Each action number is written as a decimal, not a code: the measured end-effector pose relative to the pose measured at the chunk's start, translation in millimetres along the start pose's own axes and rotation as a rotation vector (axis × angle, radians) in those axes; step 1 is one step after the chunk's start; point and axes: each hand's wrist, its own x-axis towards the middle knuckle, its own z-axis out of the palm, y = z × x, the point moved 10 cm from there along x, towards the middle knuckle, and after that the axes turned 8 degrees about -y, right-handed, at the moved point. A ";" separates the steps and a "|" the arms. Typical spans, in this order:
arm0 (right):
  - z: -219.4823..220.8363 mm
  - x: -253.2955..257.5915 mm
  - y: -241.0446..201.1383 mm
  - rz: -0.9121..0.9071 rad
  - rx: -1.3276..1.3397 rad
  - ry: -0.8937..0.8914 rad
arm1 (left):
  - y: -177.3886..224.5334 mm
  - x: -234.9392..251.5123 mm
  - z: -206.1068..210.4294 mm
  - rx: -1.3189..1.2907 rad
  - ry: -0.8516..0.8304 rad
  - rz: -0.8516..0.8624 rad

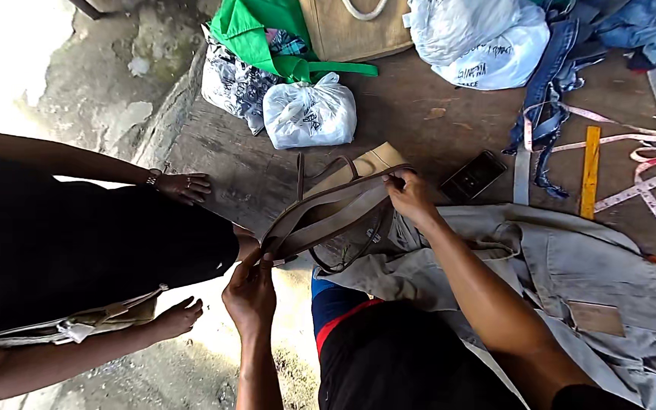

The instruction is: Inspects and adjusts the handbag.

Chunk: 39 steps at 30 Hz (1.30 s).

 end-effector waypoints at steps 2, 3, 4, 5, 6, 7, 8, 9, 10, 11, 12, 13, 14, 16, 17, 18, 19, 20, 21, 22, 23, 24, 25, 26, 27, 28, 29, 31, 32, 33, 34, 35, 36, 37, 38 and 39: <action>0.4 -3.1 0.2 -0.010 0.117 -0.092 | -1.0 2.1 -5.7 0.012 0.005 0.013; 0.6 -6.0 -0.2 -0.026 0.211 -0.150 | -0.8 3.9 -11.2 0.022 0.013 0.028; -0.1 -9.8 -2.0 -0.029 0.309 -0.216 | 0.5 6.4 -18.1 0.038 0.022 0.051; -2.4 -13.8 -5.3 -0.017 0.413 -0.258 | 3.5 9.1 -25.6 0.068 0.027 0.081; -5.6 -17.6 -8.6 0.003 0.508 -0.270 | 9.1 11.3 -32.6 0.110 0.029 0.116; -9.3 -21.1 -11.9 0.028 0.590 -0.266 | 14.9 13.1 -37.8 0.153 0.028 0.154; -12.6 -22.4 -14.1 0.047 0.654 -0.254 | 21.6 14.2 -40.7 0.190 0.027 0.199; -14.6 -22.4 -15.1 0.061 0.702 -0.241 | 28.8 14.3 -42.3 0.226 0.029 0.245; -15.7 -21.9 -15.4 0.074 0.731 -0.232 | 35.3 14.2 -43.0 0.256 0.032 0.284; -16.6 -20.8 -15.4 0.085 0.751 -0.222 | 40.6 14.1 -43.1 0.280 0.031 0.310; -17.6 -19.5 -14.8 0.092 0.766 -0.207 | 44.5 13.9 -42.3 0.296 0.027 0.330; -18.5 -18.6 -14.2 0.096 0.776 -0.195 | 46.6 13.6 -41.2 0.306 0.021 0.339; -19.2 -18.2 -13.8 0.099 0.783 -0.182 | 45.9 13.7 -39.9 0.314 0.013 0.334; -19.5 -18.2 -12.8 0.100 0.791 -0.166 | 39.6 15.6 -37.8 0.304 -0.016 0.280; -19.2 -18.2 -11.9 0.099 0.791 -0.162 | 35.2 16.8 -37.4 0.270 -0.033 0.239; -18.7 -18.2 -11.1 0.099 0.786 -0.161 | 30.6 18.0 -37.4 0.213 -0.053 0.195; -18.2 -18.2 -10.2 0.101 0.778 -0.160 | 25.8 19.5 -37.5 0.133 -0.073 0.159; -17.6 -18.1 -9.4 0.107 0.771 -0.157 | 20.5 21.0 -38.1 0.040 -0.093 0.126; -17.2 -17.5 -8.8 0.111 0.763 -0.156 | 16.2 22.2 -39.2 -0.051 -0.112 0.104; -17.1 -16.6 -8.4 0.112 0.754 -0.153 | 12.9 22.9 -40.9 -0.121 -0.123 0.093; -16.7 -15.7 -8.4 0.110 0.747 -0.153 | 10.5 22.7 -43.0 -0.162 -0.125 0.085; -16.1 -14.9 -9.0 0.106 0.742 -0.153 | 8.3 22.4 -45.0 -0.189 -0.120 0.076; -15.5 -14.0 -9.7 0.103 0.741 -0.151 | 5.6 22.1 -46.6 -0.212 -0.111 0.066; -14.8 -13.2 -10.0 0.099 0.741 -0.148 | 2.5 21.5 -48.1 -0.239 -0.095 0.051; -14.1 -12.5 -10.3 0.096 0.740 -0.146 | -0.9 20.9 -49.8 -0.280 -0.069 0.028; -13.4 -11.7 -11.2 0.095 0.736 -0.142 | -4.8 20.6 -52.0 -0.329 -0.033 -0.001; -12.7 -11.1 -12.1 0.095 0.735 -0.138 | -8.7 20.3 -53.8 -0.372 0.000 -0.027; -11.2 -10.7 -13.2 0.100 0.731 -0.135 | -13.1 19.6 -56.4 -0.434 0.048 -0.035; -10.5 -10.6 -13.9 0.100 0.732 -0.133 | -14.0 19.6 -56.9 -0.455 0.057 -0.022; -10.0 -10.5 -14.4 0.101 0.731 -0.131 | -13.9 19.7 -56.8 -0.470 0.061 -0.003; -10.1 -10.5 -13.9 0.104 0.736 -0.123 | -12.4 19.6 -56.5 -0.478 0.059 0.019; -10.2 -10.5 -12.7 0.109 0.738 -0.114 | -10.7 19.4 -55.9 -0.480 0.054 0.040; -10.1 -10.9 -11.2 0.115 0.740 -0.108 | -9.7 19.3 -55.3 -0.476 0.051 0.056; -10.0 -12.1 -9.7 0.122 0.733 -0.103 | -9.7 18.6 -54.8 -0.470 0.052 0.065; -10.3 -13.4 -8.9 0.131 0.720 -0.100 | -9.4 18.6 -54.5 -0.466 0.058 0.073; -11.0 -12.9 -10.2 0.132 0.704 -0.097 | -7.2 20.9 -54.7 -0.452 0.067 0.086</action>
